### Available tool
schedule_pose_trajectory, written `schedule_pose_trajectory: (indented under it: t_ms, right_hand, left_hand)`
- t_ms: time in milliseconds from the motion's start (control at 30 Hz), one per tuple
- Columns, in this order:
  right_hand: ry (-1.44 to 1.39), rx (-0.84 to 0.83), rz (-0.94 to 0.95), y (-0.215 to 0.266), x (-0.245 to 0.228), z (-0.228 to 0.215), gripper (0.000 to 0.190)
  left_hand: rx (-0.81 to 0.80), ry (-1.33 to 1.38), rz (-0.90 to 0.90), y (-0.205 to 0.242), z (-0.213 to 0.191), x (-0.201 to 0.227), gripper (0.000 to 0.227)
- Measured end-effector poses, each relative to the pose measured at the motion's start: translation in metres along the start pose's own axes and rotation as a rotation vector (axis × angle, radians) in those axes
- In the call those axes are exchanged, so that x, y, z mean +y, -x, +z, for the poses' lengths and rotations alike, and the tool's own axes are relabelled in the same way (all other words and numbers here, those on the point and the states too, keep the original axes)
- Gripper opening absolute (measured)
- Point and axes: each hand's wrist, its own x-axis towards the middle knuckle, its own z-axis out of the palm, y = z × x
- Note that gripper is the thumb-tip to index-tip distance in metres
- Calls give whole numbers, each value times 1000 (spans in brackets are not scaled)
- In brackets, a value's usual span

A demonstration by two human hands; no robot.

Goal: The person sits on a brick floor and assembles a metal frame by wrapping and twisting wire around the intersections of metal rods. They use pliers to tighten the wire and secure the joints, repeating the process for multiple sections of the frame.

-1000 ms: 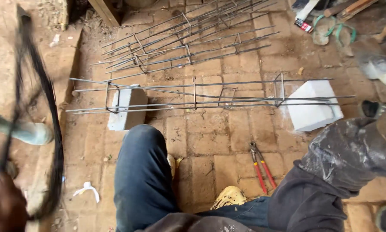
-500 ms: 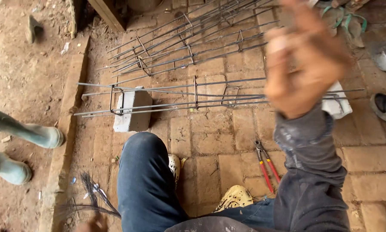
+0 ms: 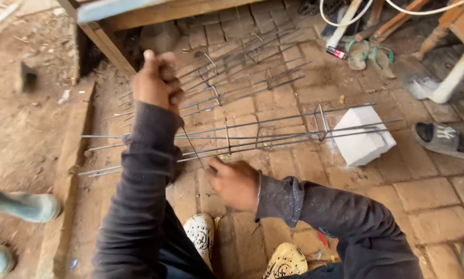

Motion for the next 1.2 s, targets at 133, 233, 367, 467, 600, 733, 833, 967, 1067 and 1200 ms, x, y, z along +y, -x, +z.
schedule_pose_trajectory:
  t_ms: [133, 233, 367, 467, 600, 733, 833, 967, 1067, 1200]
  right_hand:
    - [-96, -269, -34, 17, -16, 50, 27]
    - [-523, -221, 55, 29, -38, 100, 15]
    - [-1058, -367, 416, 15, -35, 132, 17]
    - [-1446, -573, 883, 16, -14, 193, 24]
    - [-1142, -569, 726, 23, 29, 236, 29]
    - [-501, -610, 283, 5, 89, 174, 35]
    - [-664, 66, 393, -14, 110, 69, 17]
    - [-903, 656, 405, -17, 127, -12, 42]
    - [-983, 782, 438, -16, 123, -38, 44]
    - [-833, 796, 452, -12, 126, -33, 29]
  left_hand:
    - [264, -27, 155, -47, -30, -23, 37]
    - [171, 23, 135, -52, -58, -26, 28]
    - [136, -77, 223, -50, -54, -16, 31]
    - [-15, -135, 297, -41, -44, -15, 28]
    - [-295, -303, 199, -32, -35, -36, 14]
    - [-526, -410, 85, -34, -33, -63, 13]
    - [-629, -518, 279, -31, -16, -65, 16]
    - [-654, -597, 239, -27, 0, -69, 22]
    - [-621, -583, -152, -19, 16, -62, 23]
    - [-630, -497, -235, -22, 15, -81, 21]
